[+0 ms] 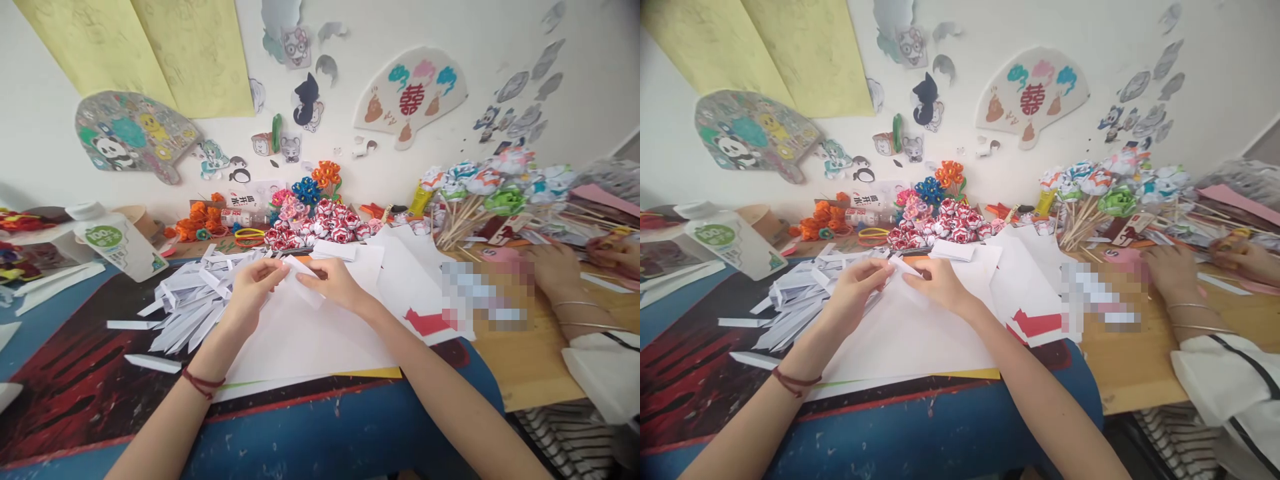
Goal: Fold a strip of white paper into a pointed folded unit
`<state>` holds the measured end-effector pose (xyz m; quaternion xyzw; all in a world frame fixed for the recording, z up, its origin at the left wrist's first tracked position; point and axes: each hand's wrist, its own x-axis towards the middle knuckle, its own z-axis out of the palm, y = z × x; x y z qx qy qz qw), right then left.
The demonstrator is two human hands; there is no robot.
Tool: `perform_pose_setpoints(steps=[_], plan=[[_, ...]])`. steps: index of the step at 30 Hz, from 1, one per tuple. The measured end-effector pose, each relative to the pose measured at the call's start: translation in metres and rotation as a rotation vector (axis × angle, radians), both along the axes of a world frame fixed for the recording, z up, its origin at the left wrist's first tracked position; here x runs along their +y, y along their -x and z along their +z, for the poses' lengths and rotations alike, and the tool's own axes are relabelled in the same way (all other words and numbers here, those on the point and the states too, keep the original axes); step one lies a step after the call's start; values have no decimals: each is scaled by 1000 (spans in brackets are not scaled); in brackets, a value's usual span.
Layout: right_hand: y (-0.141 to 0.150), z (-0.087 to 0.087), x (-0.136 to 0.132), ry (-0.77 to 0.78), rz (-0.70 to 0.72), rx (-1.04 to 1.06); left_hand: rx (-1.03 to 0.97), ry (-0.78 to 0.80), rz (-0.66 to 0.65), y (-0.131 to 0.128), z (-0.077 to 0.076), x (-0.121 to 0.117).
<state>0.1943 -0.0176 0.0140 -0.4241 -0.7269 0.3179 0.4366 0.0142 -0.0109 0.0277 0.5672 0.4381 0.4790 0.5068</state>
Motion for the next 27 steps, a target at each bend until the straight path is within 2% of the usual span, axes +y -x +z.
perform_pose_setpoints(steps=[14, 21, 27], plan=[[-2, 1, -1, 66, 43, 113, 20, -88, -21, -1, 1, -4], [1, 5, -4, 36, -50, -4, 22, -30, -26, 1, 2, -4], [3, 4, -5, 20, -63, -8, 3, -61, -21, 1, -1, -2]])
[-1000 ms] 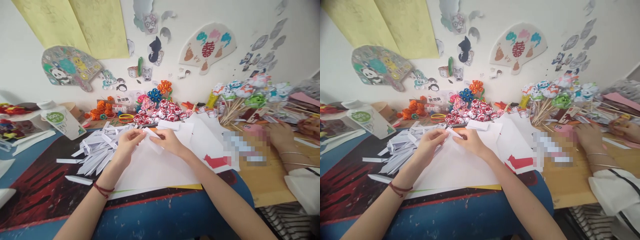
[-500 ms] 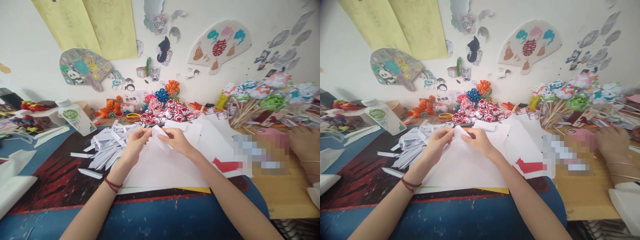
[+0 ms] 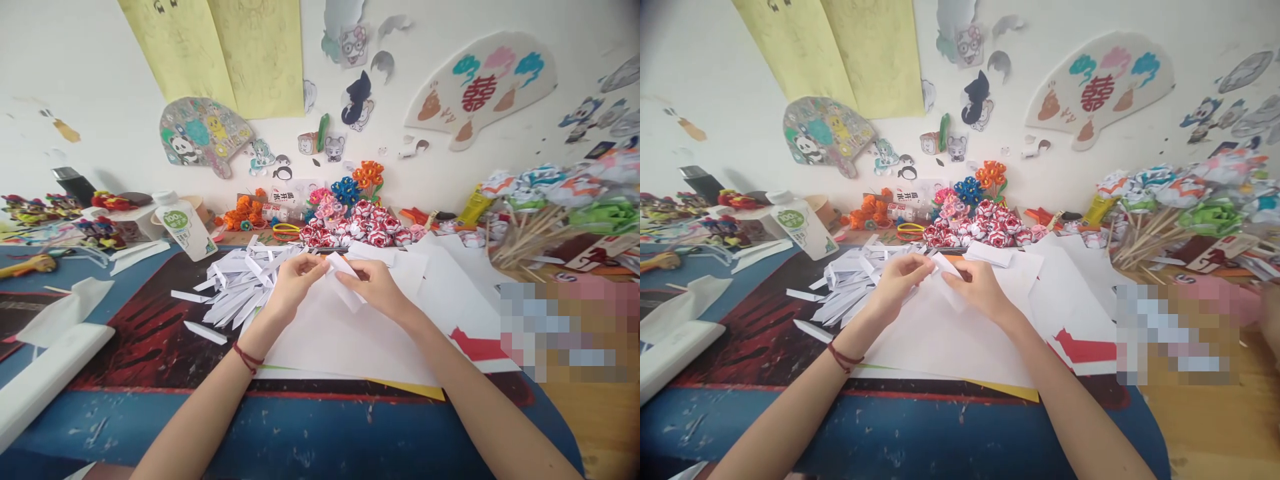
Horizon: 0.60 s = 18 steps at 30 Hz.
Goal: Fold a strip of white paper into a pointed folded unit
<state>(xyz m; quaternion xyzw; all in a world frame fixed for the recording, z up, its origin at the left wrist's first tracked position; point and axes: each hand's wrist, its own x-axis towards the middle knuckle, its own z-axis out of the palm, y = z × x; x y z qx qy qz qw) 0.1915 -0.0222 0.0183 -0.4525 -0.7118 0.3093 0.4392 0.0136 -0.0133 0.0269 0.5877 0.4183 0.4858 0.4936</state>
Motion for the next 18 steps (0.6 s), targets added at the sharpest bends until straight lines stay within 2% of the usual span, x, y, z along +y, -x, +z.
perform_pose_setpoints(steps=[9, 18], plan=[[-1, 3, -1, -39, 26, -36, 51, -75, 0, 1, -5, 2], [-2, 0, 1, -20, 46, -39, 89, -118, 18, 1, -4, 2]])
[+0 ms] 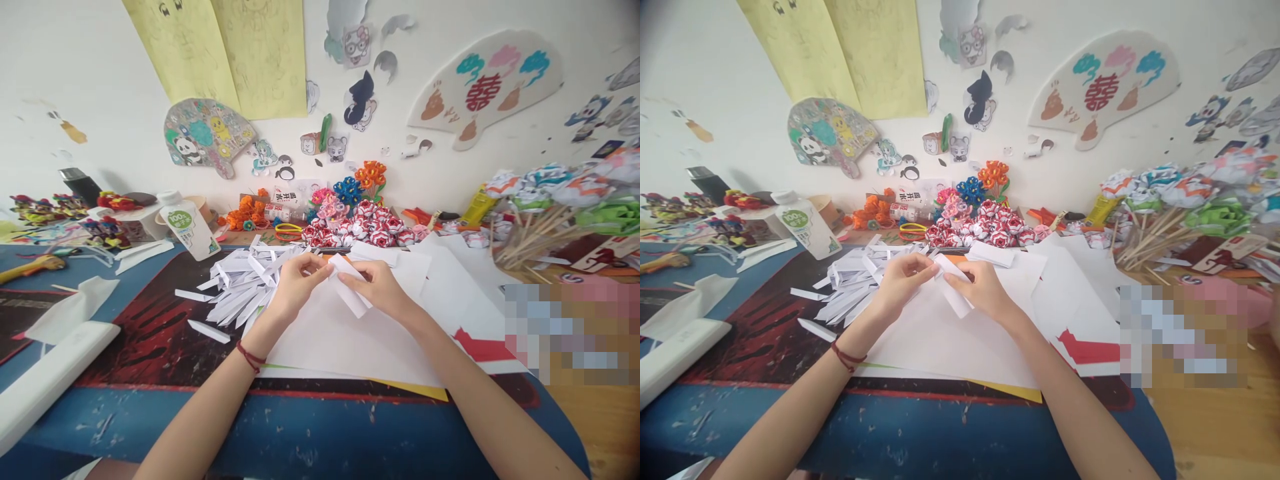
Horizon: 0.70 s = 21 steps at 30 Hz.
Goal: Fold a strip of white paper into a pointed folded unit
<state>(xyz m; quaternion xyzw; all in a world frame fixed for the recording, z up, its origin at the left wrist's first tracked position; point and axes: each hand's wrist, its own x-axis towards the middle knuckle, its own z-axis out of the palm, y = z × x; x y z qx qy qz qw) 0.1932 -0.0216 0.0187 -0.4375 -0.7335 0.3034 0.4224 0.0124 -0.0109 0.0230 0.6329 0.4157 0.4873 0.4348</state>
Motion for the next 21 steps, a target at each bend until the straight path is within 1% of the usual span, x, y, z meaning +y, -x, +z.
perform_pose_setpoints(steps=[8, 14, 21], plan=[[0, -1, 1, 12, 6, 21, 33, -15, 29, -1, 0, -1], [0, -4, 2, 26, 27, 39, 53, -63, 32, -1, 0, -1], [0, -1, 0, 70, -2, 70, 110, -112, 46, -1, 0, -3]])
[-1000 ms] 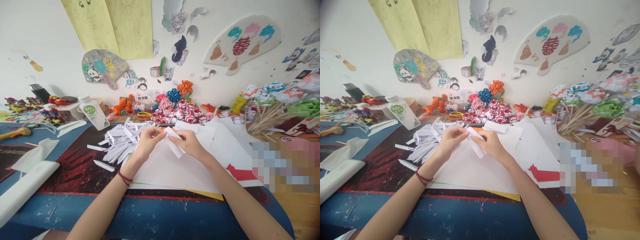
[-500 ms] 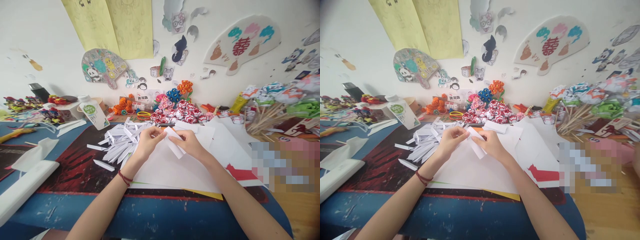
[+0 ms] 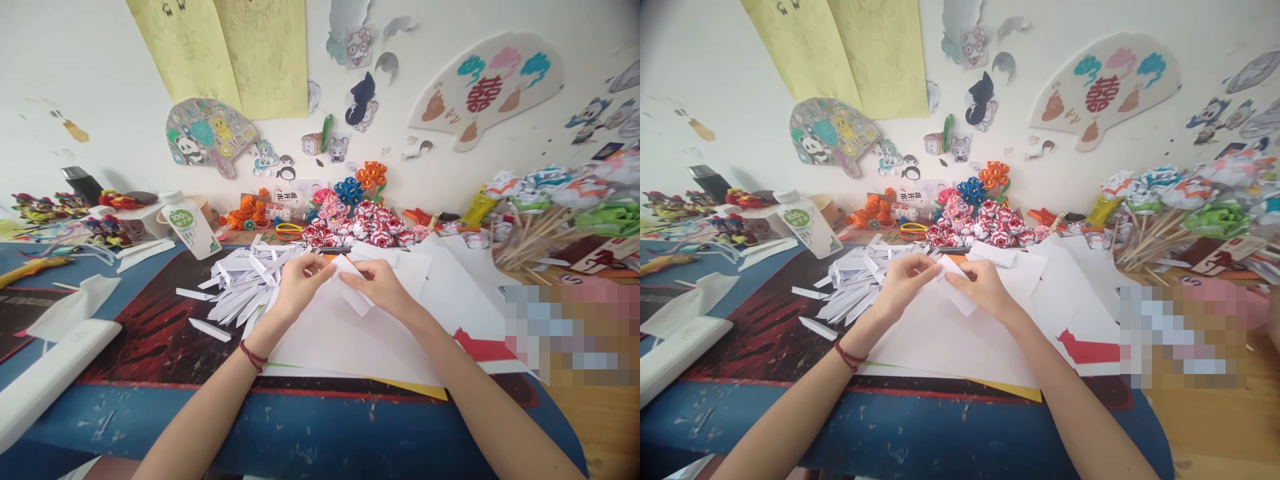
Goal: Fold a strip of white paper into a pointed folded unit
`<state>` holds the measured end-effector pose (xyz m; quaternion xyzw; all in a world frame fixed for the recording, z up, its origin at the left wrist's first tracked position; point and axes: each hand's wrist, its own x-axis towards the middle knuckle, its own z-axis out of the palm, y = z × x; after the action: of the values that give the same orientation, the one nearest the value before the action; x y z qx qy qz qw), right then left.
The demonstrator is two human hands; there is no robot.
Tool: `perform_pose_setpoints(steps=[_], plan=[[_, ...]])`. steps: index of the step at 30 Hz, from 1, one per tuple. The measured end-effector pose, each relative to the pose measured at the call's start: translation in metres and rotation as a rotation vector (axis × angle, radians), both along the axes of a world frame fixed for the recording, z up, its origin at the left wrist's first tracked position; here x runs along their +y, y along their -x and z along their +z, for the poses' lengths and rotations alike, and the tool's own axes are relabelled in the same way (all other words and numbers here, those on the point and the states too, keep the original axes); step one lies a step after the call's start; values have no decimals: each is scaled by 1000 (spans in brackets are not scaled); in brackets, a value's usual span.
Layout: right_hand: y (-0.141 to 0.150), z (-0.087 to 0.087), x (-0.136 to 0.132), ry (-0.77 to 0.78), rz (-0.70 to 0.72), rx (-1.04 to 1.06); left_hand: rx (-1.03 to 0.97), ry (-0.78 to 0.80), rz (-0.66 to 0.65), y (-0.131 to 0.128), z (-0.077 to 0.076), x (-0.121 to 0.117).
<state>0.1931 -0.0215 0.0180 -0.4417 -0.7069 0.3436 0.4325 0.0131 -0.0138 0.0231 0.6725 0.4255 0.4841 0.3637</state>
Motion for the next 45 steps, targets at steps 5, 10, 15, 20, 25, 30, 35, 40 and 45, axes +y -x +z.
perform_pose_setpoints(steps=[5, 10, 15, 20, 25, 30, 35, 40, 45], plan=[[0, 1, -1, 17, -7, 10, 32, -33, 36, 0, -1, 1], [0, 1, -1, 17, -2, 1, 36, -46, 29, 0, -3, 1], [0, 1, -1, 32, 12, -2, 44, -50, 29, -1, -2, 1], [-1, -1, 0, 80, 46, -15, 79, -81, 5, 0, -3, 1], [0, -2, 1, 66, 53, -16, 164, -106, -30, 0, -3, 1], [1, 0, -1, 30, 29, -3, 181, -92, -32, -2, -1, -1], [2, 3, -4, 0, -6, 1, 181, -84, -53, -4, 3, -4], [2, 3, -4, 29, 7, 28, 196, -82, -65, -4, 6, -6], [2, 2, -4, 86, 34, 87, 197, -95, -68, -4, 7, -8]])
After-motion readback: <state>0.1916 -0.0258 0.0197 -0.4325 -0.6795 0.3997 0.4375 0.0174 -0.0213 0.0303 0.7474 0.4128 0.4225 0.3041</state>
